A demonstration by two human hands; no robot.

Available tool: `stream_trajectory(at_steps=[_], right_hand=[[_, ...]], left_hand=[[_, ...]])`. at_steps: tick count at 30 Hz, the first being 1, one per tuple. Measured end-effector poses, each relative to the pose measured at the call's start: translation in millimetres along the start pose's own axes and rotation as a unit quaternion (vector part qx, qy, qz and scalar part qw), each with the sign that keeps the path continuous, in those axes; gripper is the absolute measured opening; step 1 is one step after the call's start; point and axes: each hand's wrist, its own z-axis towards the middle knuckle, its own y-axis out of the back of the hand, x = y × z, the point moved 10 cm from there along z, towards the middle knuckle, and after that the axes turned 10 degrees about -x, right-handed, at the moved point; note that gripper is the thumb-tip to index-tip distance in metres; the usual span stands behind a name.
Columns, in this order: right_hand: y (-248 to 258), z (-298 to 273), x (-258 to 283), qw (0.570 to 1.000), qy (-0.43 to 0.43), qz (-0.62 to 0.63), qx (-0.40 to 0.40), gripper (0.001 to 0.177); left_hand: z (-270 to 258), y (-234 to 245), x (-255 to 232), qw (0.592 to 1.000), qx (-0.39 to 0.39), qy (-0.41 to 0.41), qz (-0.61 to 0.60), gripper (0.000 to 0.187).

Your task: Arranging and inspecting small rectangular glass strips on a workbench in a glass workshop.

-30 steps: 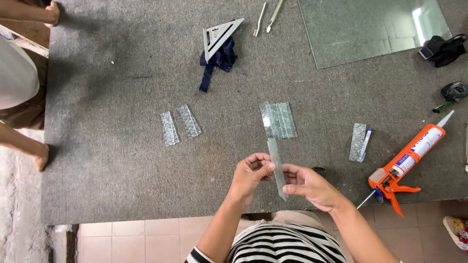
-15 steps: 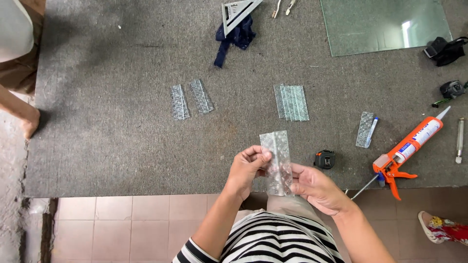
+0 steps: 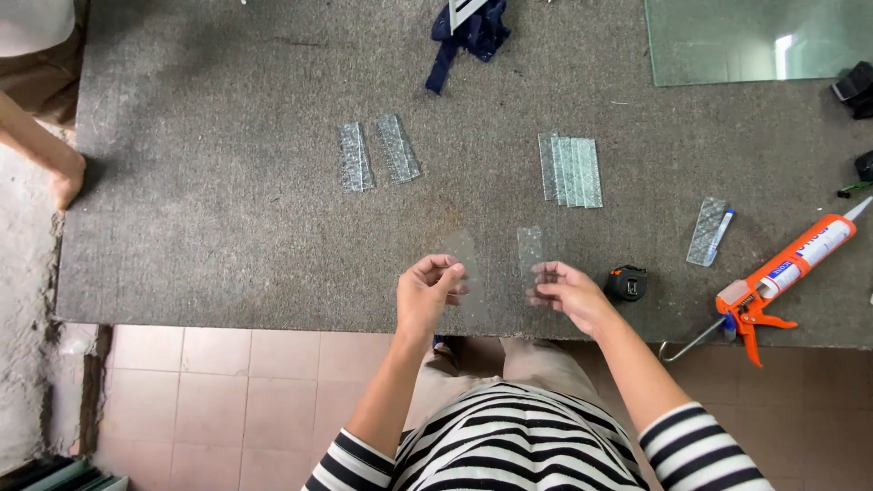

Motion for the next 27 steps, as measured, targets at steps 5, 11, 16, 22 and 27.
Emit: stream_trajectory(at_steps=[5, 11, 16, 22, 27], right_hand=[[-10.6, 48.4, -23.4, 1.0, -0.003, -0.01, -0.008, 0.037], [-13.7, 82.7, -49.3, 0.999, 0.012, -0.043, -0.01, 0.037], [-11.7, 85.0, -55.5, 0.999, 0.015, -0.039, -0.023, 0.036], [-6.0, 82.2, -56.7, 0.999, 0.007, -0.007, -0.038, 0.036], [18.4, 56.8, -21.8, 0.976, 0.079, -0.171, -0.109, 0.042]], left_hand=[[-0.4, -1.6, -3.6, 1.0, -0.011, -0.01, 0.008, 0.012], [42.3, 6.0, 28.0, 0.991, -0.048, -0.033, 0.116, 0.012], [88.9, 8.8, 72.1, 0.976, -0.063, -0.031, 0.208, 0.015], [118.5, 1.6, 82.8, 0.941, -0.084, -0.059, 0.323, 0.019], [150.5, 14.2, 106.3, 0.914, -0.089, -0.076, 0.39, 0.027]])
